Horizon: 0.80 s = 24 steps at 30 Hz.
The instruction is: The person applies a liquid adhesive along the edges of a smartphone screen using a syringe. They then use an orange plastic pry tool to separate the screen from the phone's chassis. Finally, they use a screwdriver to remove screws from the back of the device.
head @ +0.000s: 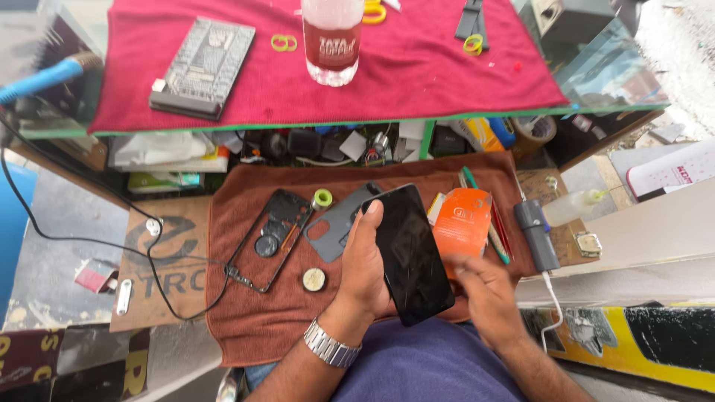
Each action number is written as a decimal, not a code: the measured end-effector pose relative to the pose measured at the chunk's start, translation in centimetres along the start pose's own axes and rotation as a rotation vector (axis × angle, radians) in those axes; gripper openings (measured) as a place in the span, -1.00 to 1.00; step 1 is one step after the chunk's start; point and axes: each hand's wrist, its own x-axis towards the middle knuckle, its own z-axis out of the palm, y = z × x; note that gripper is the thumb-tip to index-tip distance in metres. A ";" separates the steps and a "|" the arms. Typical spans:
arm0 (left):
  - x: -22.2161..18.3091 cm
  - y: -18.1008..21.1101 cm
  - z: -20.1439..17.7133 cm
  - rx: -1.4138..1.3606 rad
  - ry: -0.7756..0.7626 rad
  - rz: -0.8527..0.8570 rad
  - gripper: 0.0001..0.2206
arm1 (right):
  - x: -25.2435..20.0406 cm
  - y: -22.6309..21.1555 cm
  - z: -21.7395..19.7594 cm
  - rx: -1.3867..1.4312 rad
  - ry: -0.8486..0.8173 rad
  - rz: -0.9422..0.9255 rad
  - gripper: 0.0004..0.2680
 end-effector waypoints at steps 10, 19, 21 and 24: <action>0.0 -0.5 -0.8 0.423 0.060 0.310 -0.72 | -2.1 -0.5 -0.7 -0.265 -0.203 0.088 -0.76; -2.0 0.8 0.7 1.336 -0.017 0.699 -0.60 | -4.8 -4.7 1.9 -0.819 -0.149 -0.541 -0.77; -2.1 0.9 1.1 1.169 -0.084 0.660 -0.58 | -4.8 -4.7 2.2 -0.880 -0.150 -0.593 -0.77; -2.1 1.3 1.0 1.087 -0.119 0.577 -0.59 | -4.9 -4.2 2.3 -0.945 -0.166 -0.567 -0.78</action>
